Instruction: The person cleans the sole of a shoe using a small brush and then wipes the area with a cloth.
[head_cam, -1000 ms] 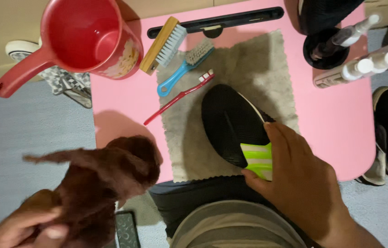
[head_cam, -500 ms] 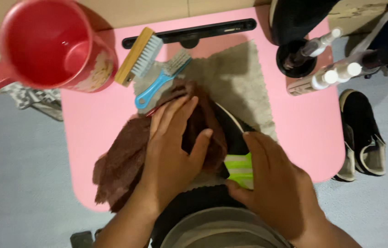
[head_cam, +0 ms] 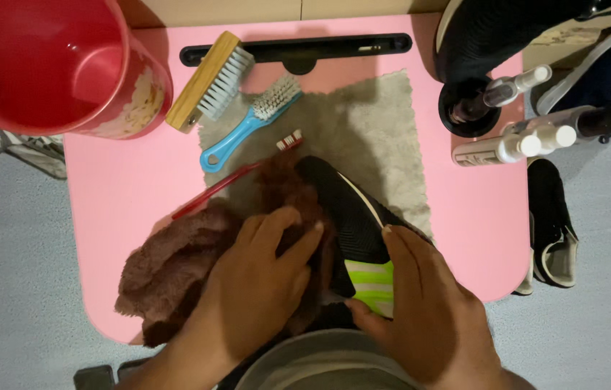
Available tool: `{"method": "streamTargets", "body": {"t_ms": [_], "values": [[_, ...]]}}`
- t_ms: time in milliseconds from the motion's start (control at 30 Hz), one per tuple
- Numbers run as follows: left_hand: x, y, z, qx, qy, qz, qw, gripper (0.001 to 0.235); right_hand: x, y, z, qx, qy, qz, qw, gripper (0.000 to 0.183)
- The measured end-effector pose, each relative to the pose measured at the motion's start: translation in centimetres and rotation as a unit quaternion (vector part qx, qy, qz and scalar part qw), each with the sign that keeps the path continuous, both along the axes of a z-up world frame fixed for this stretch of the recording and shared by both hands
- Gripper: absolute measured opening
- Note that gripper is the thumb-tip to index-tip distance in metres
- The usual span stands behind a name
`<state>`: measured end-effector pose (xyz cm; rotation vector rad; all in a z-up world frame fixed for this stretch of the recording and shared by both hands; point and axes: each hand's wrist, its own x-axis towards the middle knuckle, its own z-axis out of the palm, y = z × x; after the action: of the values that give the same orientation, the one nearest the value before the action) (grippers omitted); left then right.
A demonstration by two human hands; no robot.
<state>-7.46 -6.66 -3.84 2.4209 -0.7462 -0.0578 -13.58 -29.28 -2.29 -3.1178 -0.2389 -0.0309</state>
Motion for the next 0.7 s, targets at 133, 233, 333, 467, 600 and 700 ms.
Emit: {"method": "streamTargets", "body": {"t_ms": [133, 233, 333, 467, 600, 700], "values": [[0.7, 0.6, 2.2, -0.094, 0.051, 0.03, 0.994, 0.031, -0.1, -0.1, -0.6, 0.026, 0.113, -0.084, 0.99, 0.11], [1.6, -1.5, 3.0, -0.161, -0.025, 0.079, 0.983, 0.04, 0.0, 0.2, -0.1, 0.028, 0.056, -0.047, 0.997, 0.104], [1.6, -3.4, 1.2, -0.06, -0.049, 0.073, 0.994, 0.06, 0.4, 0.5, 0.6, 0.045, 0.096, -0.078, 0.991, 0.097], [0.8, -2.5, 0.5, -0.027, -0.079, 0.023, 0.996, 0.056, 0.1, 0.2, 0.1, 0.027, 0.149, -0.099, 0.983, 0.112], [-0.4, -0.4, 1.5, -0.023, -0.011, -0.044, 0.999, 0.06, 0.2, 0.2, 0.2, 0.026, 0.129, -0.08, 0.988, 0.108], [-0.3, 1.2, 1.9, 0.002, 0.009, -0.073, 0.997, 0.036, 0.5, 0.1, 0.6, 0.057, 0.207, -0.114, 0.97, 0.105]]}}
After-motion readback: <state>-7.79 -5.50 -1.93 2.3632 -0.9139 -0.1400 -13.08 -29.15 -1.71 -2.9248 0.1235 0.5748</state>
